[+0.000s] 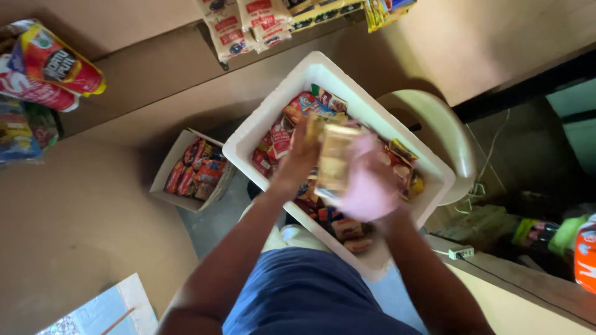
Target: Organizing and stocking various packaged food items onto grocery store shelves.
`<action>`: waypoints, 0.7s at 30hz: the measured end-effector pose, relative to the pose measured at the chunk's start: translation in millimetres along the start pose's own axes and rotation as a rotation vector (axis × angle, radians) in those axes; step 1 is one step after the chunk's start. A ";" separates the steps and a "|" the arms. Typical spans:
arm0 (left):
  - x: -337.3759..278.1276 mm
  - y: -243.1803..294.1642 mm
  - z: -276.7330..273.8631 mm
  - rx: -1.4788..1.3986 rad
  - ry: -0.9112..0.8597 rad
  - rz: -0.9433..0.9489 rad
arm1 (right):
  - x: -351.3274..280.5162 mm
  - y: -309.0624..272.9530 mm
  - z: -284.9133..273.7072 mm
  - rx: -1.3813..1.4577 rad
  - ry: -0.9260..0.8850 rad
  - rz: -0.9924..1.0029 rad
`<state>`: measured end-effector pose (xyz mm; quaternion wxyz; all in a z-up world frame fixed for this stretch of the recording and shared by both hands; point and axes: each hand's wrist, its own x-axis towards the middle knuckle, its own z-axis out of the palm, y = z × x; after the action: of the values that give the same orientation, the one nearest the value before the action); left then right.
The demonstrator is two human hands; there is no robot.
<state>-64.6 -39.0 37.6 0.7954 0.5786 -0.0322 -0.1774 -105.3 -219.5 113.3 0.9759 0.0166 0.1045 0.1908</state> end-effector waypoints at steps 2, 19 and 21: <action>-7.6 13.1 20.2 -0.896 -0.056 -0.142 | -2.7 36.0 5.5 -1.337 -0.189 -0.576; 5.7 -33.6 13.6 -1.544 -0.194 0.019 | 42.5 71.3 -56.1 -2.095 -0.181 -0.828; 10.7 -51.4 -0.4 -1.616 -0.108 0.020 | 55.5 68.5 -45.5 -2.093 -0.254 -0.810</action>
<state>-67.1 -55.8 -12.1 0.9666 -0.1848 0.0623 -0.1663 -89.9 -135.5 62.8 0.5034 -0.8250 -0.2090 -0.1491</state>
